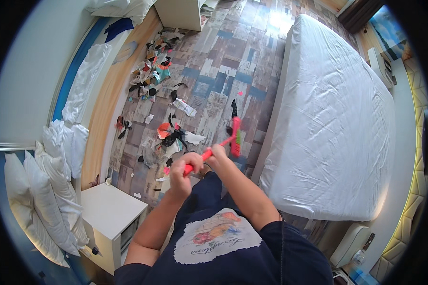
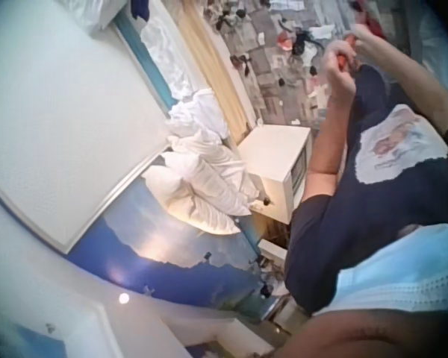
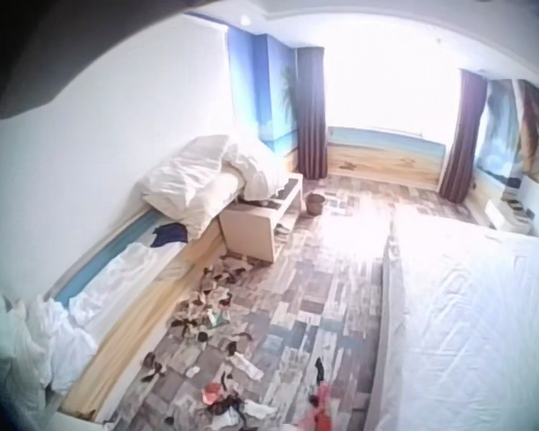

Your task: The person sweeps debris on the floor with a red broom, then wipes a white lattice chair with a blue cloth. The person squats and sits on the floor to clean the lower sections of the chair.

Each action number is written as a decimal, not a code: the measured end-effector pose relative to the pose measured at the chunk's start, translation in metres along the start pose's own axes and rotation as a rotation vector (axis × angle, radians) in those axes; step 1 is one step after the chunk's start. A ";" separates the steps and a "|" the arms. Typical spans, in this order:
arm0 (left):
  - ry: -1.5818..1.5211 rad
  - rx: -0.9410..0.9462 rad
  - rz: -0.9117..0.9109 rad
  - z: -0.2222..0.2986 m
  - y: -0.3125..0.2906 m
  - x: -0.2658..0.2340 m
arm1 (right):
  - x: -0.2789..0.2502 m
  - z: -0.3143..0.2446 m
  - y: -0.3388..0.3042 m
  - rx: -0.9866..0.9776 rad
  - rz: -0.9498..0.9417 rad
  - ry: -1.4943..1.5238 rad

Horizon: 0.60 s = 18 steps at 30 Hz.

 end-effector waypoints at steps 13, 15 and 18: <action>-0.017 0.269 -0.016 0.056 0.071 -0.025 | 0.139 -0.041 -0.122 -0.003 -0.167 -0.206; -0.080 0.167 0.018 0.026 0.091 -0.016 | 0.131 -0.084 -0.100 -0.068 -0.074 -0.296; -0.143 0.095 -0.012 -0.033 0.125 0.004 | 0.111 -0.152 -0.057 -0.137 0.071 -0.430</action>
Point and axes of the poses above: each hand's wrist, its own y-axis towards the middle knuckle, its own x-axis out of the palm, z = x × y, the point moved 5 cm from there along y, towards the middle knuckle, and after that the axes turned 5 degrees about x, right-handed, at the moved point
